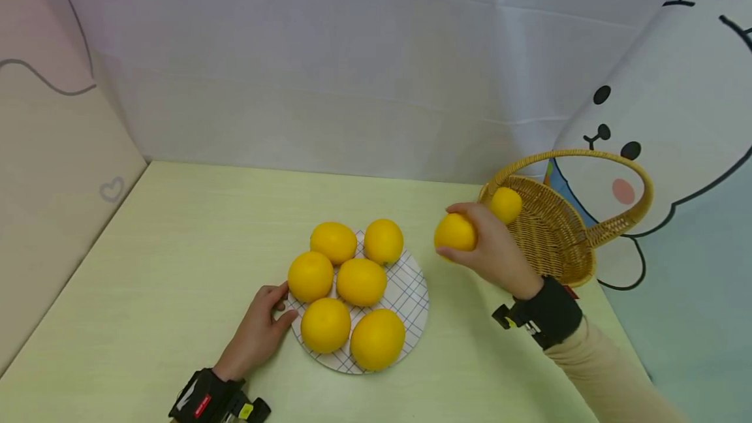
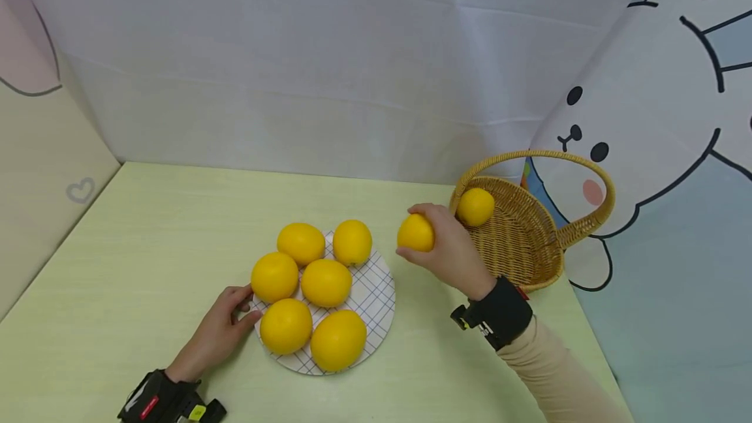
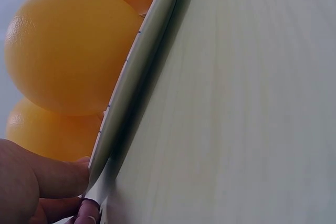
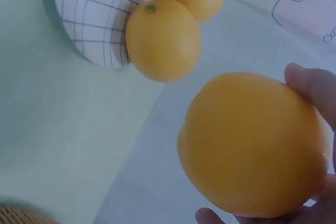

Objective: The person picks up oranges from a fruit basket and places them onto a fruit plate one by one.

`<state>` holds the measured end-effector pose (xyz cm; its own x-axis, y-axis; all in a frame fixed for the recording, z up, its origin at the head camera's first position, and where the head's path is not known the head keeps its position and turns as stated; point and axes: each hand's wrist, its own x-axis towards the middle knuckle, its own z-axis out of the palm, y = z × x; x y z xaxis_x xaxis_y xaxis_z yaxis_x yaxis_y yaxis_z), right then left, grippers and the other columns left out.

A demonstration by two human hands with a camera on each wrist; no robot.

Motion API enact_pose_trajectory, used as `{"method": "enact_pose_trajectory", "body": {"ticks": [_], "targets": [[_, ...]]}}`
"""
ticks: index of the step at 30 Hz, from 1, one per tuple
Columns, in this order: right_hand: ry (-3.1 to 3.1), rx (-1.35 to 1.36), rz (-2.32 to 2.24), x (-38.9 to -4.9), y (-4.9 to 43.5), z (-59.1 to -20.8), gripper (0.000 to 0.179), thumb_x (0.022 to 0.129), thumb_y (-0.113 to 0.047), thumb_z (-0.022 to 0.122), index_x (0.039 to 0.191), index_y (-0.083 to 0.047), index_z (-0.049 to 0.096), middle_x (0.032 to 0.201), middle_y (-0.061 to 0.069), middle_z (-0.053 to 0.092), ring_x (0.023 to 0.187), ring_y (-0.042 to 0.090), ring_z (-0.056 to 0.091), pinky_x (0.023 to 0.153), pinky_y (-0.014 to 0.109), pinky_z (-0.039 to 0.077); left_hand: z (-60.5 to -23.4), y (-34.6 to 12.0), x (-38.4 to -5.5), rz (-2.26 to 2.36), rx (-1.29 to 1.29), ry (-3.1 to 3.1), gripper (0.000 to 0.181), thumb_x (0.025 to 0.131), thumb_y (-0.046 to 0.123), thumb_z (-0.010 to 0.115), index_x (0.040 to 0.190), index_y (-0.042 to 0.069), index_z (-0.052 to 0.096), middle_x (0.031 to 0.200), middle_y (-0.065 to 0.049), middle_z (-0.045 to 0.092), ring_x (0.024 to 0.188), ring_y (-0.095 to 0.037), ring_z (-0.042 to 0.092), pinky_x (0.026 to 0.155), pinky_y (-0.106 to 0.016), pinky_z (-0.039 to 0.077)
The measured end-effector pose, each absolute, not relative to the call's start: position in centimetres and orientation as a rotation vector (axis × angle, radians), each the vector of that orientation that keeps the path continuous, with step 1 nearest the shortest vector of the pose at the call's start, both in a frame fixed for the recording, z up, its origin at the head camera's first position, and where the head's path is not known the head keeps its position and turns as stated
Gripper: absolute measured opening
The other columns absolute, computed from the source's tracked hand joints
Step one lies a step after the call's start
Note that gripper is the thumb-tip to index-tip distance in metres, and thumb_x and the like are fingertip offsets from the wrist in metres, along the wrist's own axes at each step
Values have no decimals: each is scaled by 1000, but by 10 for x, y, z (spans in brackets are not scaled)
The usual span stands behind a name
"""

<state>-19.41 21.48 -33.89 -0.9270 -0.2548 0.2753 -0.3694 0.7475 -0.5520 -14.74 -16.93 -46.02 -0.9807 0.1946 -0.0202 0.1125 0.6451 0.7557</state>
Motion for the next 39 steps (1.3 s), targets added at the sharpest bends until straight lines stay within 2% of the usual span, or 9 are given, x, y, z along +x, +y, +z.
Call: {"method": "enact_pose_trajectory", "body": {"ticks": [8,17,30,39], "targets": [[-2843,502,1066,-193,190,-366,66,72,-42,78,120,-5,51,110,9,56,88,23,54,74,37,49,-459,-169,-147,1242,238,2751,57,91,10,61,141,-9,42,109,-12,46,90,-20,42,69,-31,38],[-2878,509,1260,-198,173,-395,61,70,-37,81,113,-9,48,106,7,53,90,23,51,78,36,47,-460,-169,-147,1254,241,2752,57,91,10,61,141,-8,42,110,-12,46,91,-20,43,69,-30,38],[-2811,601,1379,-207,173,-417,59,73,-37,79,114,-8,48,106,7,53,90,21,53,79,37,48,-457,-168,-147,1246,219,2738,57,92,11,60,142,-8,41,110,-12,46,92,-20,42,70,-31,38],[-2860,659,1484,-217,180,-426,57,79,-24,76,122,-3,46,114,13,53,97,23,53,85,40,46,-457,-168,-146,1251,217,2732,56,92,10,59,142,-8,40,107,-12,44,90,-20,41,69,-31,37]]}}
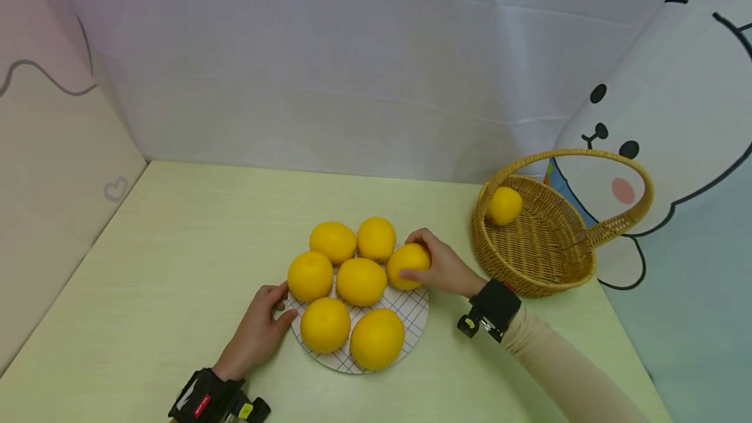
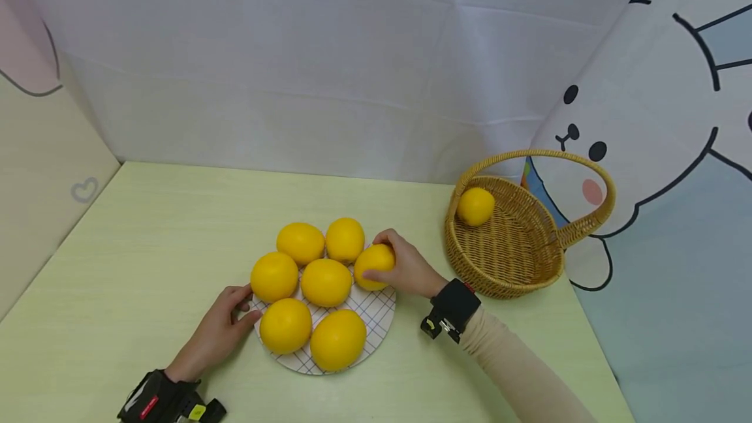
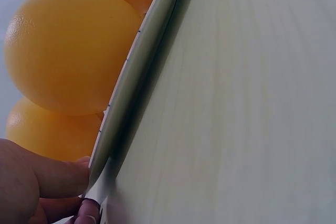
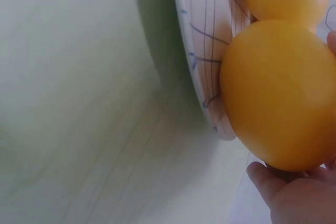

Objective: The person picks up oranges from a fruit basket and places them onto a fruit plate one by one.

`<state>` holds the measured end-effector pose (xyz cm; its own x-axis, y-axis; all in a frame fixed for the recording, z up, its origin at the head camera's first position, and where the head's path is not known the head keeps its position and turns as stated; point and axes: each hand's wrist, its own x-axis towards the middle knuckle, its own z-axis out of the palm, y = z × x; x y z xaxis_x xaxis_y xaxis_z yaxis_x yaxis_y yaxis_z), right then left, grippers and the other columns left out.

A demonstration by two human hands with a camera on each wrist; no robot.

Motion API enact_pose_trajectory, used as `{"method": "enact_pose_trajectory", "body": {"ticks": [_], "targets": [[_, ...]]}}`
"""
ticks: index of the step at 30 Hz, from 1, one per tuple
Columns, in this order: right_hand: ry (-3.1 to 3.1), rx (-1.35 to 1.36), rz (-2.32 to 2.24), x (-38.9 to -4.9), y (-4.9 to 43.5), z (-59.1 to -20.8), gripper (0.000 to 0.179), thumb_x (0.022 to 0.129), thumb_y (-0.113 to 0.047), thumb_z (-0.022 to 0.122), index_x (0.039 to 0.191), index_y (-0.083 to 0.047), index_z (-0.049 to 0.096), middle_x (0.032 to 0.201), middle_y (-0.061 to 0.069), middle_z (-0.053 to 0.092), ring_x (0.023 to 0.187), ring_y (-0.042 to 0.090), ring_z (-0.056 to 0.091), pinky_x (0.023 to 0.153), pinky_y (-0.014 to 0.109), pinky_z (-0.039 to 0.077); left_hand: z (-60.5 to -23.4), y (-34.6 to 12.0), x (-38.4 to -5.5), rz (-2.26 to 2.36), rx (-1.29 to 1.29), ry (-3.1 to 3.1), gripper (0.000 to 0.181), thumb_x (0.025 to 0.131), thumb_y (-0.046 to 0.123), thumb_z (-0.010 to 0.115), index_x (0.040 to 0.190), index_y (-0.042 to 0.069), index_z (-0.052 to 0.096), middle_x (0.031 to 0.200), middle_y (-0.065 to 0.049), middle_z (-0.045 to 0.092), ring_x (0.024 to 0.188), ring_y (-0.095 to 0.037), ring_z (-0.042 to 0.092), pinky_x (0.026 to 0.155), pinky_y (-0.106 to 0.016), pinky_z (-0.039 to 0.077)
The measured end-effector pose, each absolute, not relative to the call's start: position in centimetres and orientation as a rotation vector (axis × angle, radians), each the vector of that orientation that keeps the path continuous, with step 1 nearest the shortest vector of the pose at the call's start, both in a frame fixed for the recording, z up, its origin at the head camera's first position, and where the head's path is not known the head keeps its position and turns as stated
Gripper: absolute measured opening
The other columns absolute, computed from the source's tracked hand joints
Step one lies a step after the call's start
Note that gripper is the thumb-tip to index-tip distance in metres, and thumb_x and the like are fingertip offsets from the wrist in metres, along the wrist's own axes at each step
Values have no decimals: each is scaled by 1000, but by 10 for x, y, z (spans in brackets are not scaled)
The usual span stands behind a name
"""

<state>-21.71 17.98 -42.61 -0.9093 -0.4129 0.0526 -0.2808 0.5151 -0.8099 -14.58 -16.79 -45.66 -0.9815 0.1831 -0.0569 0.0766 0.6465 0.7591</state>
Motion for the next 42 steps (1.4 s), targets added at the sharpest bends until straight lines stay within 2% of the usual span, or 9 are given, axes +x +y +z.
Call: {"method": "enact_pose_trajectory", "body": {"ticks": [7,15,22,28,35,42], "targets": [[2554,-564,-1337,-222,189,-424,58,82,-31,72,127,-4,46,121,11,53,100,22,52,88,40,45,-457,-168,-145,1257,218,2738,56,92,10,60,142,-8,41,108,-12,45,90,-20,41,69,-30,37],[2523,-551,-1325,-222,192,-422,69,85,-40,66,137,0,44,135,14,47,114,27,49,97,44,40,-457,-169,-145,1269,246,2749,56,91,9,60,141,-9,42,108,-12,45,90,-20,42,69,-30,38],[2517,-532,-1311,-221,192,-419,67,87,-38,65,140,-3,43,140,13,45,119,27,47,101,46,36,-457,-168,-145,1269,229,2735,56,92,10,60,142,-8,41,109,-12,45,92,-20,42,69,-30,37],[2504,-509,-1297,-217,189,-411,65,89,-27,65,142,-2,39,142,18,42,122,30,45,103,46,34,-457,-168,-145,1260,230,2743,56,92,10,60,141,-8,41,108,-12,45,91,-20,41,69,-30,37],[2548,-562,-1307,-220,193,-418,73,87,-39,65,142,1,39,142,21,42,128,32,41,106,50,30,-458,-168,-146,1259,234,2746,56,92,10,60,142,-8,41,108,-12,45,91,-20,42,69,-30,37],[2593,-649,-1346,-222,198,-410,67,90,-34,63,141,2,40,140,24,43,129,37,40,106,52,30,-458,-169,-146,1257,241,2748,56,92,10,60,142,-8,41,107,-11,45,90,-20,41,69,-30,37]]}}
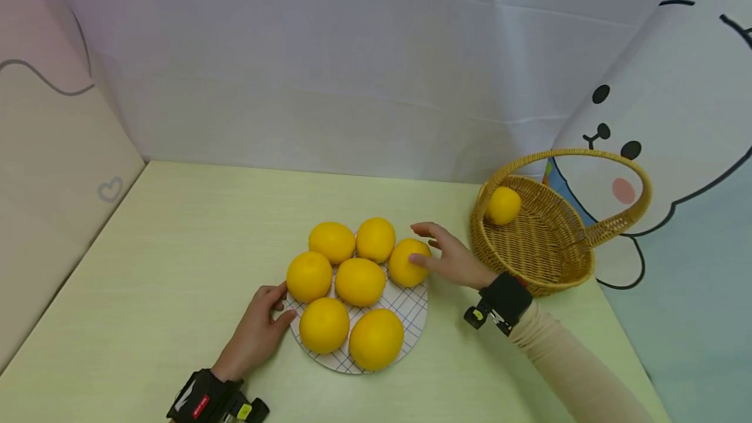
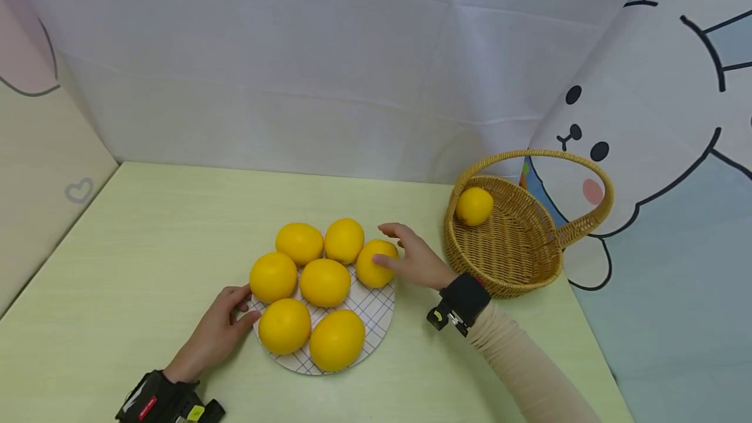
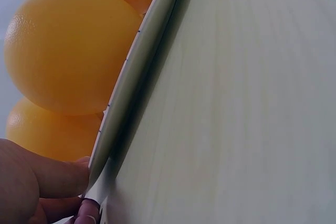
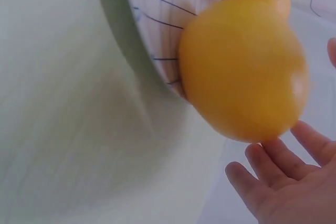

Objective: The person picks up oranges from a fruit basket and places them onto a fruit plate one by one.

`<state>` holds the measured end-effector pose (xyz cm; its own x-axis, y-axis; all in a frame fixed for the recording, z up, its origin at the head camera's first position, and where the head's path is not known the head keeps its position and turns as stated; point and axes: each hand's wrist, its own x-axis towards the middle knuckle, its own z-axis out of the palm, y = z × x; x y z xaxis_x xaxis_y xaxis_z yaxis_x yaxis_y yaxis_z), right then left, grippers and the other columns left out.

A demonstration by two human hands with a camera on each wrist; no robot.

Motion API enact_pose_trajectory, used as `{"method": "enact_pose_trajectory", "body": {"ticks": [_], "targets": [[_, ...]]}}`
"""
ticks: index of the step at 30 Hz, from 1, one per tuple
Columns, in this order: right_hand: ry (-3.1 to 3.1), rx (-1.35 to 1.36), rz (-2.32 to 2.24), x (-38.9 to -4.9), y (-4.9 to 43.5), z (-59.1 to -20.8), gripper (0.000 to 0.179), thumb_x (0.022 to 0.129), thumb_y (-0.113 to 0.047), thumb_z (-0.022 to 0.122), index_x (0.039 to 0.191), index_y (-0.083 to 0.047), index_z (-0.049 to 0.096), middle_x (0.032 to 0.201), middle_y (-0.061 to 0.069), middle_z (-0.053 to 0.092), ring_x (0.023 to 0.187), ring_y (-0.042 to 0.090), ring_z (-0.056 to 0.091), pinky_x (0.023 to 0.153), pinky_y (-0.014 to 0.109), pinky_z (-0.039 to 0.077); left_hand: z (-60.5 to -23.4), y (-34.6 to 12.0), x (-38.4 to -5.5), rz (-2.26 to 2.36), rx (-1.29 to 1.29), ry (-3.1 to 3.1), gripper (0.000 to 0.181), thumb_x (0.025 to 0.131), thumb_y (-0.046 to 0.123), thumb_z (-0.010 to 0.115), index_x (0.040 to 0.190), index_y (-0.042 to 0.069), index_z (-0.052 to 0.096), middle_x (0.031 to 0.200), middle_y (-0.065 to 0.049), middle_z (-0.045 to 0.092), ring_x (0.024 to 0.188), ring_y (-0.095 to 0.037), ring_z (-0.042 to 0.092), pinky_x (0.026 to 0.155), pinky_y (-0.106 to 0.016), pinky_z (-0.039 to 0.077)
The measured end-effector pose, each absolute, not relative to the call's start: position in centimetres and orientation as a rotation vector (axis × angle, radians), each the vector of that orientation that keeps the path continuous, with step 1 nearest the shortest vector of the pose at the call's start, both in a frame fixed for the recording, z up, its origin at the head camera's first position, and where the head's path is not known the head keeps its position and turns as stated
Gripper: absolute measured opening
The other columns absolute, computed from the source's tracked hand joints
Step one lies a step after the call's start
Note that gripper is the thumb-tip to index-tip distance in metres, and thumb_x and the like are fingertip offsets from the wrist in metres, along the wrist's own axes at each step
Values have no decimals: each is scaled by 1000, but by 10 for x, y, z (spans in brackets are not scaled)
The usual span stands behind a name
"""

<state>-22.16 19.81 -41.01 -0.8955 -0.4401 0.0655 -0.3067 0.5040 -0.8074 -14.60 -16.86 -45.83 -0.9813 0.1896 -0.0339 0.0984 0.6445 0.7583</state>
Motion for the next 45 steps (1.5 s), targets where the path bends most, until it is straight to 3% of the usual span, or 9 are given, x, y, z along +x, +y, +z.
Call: {"method": "enact_pose_trajectory", "body": {"ticks": [5,13,18,23,28,36,41,45], "targets": [[2597,-650,-1390,-220,204,-393,62,91,-32,61,141,-3,39,142,22,41,131,35,37,107,51,29,-458,-169,-145,1255,239,2745,57,92,10,60,142,-9,41,108,-12,45,91,-20,41,70,-31,37],[2612,-617,-1517,-220,225,-351,55,96,-25,54,142,-1,38,143,17,39,133,33,36,107,47,31,-457,-169,-146,1251,235,2744,56,92,11,59,142,-8,40,109,-12,45,92,-21,41,70,-31,37],[2668,-544,-1584,-218,248,-325,52,98,-22,51,140,5,38,141,20,40,128,32,41,98,29,42,-457,-169,-145,1251,232,2738,56,92,10,59,142,-9,41,107,-12,44,88,-19,40,69,-30,37],[2760,-523,-1637,-219,273,-312,46,98,-19,50,136,6,44,135,16,47,123,15,47,93,16,41,-456,-169,-145,1245,233,2742,56,92,10,59,142,-8,41,107,-11,44,87,-19,40,69,-30,36],[2875,-431,-1600,-221,294,-310,43,99,-24,49,133,2,50,129,15,53,118,16,51,91,14,41,-456,-169,-145,1250,241,2746,56,93,11,59,142,-8,40,108,-12,44,89,-20,41,69,-30,36],[2998,-242,-1586,-235,326,-318,35,99,-22,49,115,7,60,117,13,59,106,13,51,85,15,40,-456,-169,-147,1248,242,2747,56,92,11,59,142,-8,41,106,-11,44,88,-20,40,69,-30,36],[3039,-38,-1527,-246,344,-329,39,99,-28,47,122,2,57,118,12,58,100,11,51,81,18,40,-457,-169,-147,1252,247,2750,56,92,10,60,142,-8,41,108,-12,45,89,-20,41,69,-30,37],[3036,156,-1557,-259,352,-342,49,98,-34,47,134,0,47,121,13,52,99,7,52,78,15,44,-457,-170,-147,1250,252,2760,56,91,10,60,141,-8,42,109,-12,46,91,-20,42,69,-30,37]]}}
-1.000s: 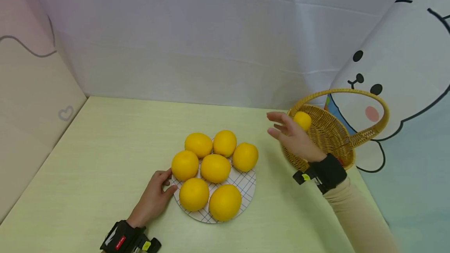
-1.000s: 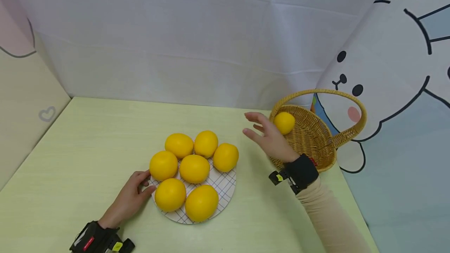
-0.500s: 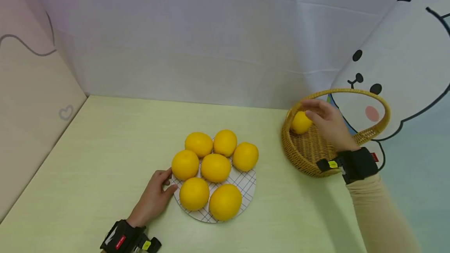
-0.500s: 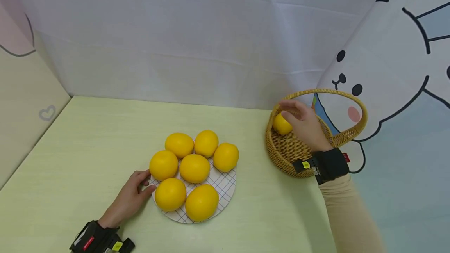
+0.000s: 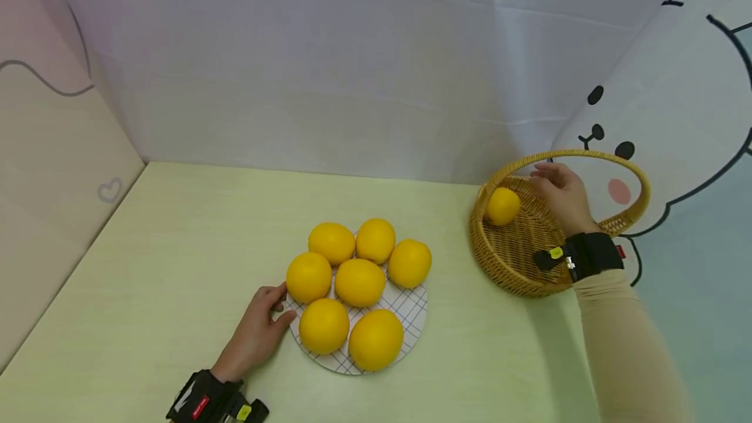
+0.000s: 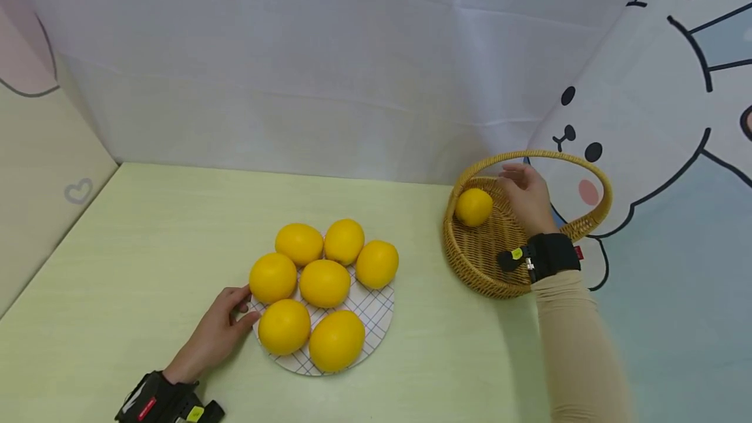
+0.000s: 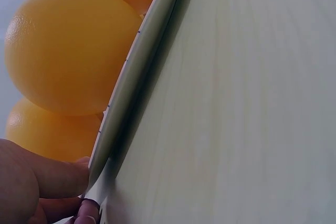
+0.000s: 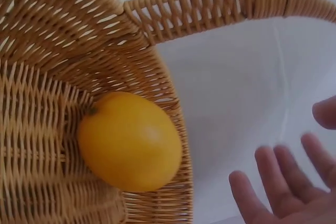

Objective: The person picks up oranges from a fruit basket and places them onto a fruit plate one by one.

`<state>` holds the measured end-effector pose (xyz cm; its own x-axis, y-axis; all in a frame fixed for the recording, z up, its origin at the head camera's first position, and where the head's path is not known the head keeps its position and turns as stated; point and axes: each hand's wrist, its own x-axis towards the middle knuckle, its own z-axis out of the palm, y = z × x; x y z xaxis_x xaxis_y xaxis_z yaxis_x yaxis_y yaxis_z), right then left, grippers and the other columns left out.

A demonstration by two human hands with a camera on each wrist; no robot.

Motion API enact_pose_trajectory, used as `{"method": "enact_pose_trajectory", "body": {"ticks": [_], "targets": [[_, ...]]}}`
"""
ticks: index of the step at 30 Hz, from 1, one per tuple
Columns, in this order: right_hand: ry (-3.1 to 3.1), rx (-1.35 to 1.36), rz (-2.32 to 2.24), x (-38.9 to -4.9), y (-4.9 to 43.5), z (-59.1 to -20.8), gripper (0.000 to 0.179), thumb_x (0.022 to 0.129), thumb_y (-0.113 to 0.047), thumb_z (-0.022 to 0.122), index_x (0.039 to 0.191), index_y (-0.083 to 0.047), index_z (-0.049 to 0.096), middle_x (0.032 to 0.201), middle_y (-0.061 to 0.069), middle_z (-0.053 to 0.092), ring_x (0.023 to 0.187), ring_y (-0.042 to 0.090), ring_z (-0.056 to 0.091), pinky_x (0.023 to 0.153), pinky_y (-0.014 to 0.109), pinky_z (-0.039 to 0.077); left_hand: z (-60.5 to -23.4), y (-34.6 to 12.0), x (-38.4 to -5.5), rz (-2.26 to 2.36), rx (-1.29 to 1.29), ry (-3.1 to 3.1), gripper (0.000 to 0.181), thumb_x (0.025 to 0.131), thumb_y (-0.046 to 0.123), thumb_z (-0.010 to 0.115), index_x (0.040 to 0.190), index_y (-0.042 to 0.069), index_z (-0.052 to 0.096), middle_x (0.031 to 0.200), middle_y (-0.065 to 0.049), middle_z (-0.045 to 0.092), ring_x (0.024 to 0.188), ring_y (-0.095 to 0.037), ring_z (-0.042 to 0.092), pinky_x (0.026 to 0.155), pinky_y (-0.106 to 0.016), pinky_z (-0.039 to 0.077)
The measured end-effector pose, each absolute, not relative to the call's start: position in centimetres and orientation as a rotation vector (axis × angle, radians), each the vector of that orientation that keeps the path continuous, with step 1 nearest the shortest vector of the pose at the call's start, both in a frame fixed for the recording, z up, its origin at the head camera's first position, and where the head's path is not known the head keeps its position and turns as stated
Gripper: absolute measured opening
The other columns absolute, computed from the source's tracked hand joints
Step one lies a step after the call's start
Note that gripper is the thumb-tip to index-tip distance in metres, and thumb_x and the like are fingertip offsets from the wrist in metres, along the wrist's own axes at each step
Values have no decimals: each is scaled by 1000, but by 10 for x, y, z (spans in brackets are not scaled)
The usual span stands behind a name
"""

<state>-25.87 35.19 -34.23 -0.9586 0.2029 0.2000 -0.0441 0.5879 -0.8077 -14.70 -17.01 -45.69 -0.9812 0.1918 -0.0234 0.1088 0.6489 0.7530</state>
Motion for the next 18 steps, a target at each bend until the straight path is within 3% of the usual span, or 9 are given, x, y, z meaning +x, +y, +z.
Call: {"method": "enact_pose_trajectory", "body": {"ticks": [3,8,12,18], "targets": [[-2541,-238,1333,-267,355,-353,59,98,-37,46,143,0,37,127,15,46,105,17,52,79,18,46,-457,-169,-142,1249,240,2764,56,92,11,60,141,-8,42,109,-12,46,90,-20,42,69,-30,37],[-2603,-372,1401,-277,358,-368,74,96,-47,42,151,-2,23,143,28,34,119,39,42,89,43,43,-457,-169,-142,1243,234,2763,56,92,11,60,141,-8,42,108,-12,45,90,-20,42,69,-31,37],[-2736,-385,1412,-282,360,-378,85,93,-55,43,155,-4,15,148,33,27,119,45,41,85,50,42,-456,-169,-142,1240,241,2770,56,92,11,60,140,-9,42,108,-12,46,91,-20,42,70,-31,37],[-2944,-300,1359,-289,358,-391,95,92,-60,42,155,-3,0,153,33,12,132,51,26,101,59,31,-456,-169,-142,1247,259,2778,55,92,12,60,140,-9,42,107,-11,46,91,-20,42,69,-31,37]]}}
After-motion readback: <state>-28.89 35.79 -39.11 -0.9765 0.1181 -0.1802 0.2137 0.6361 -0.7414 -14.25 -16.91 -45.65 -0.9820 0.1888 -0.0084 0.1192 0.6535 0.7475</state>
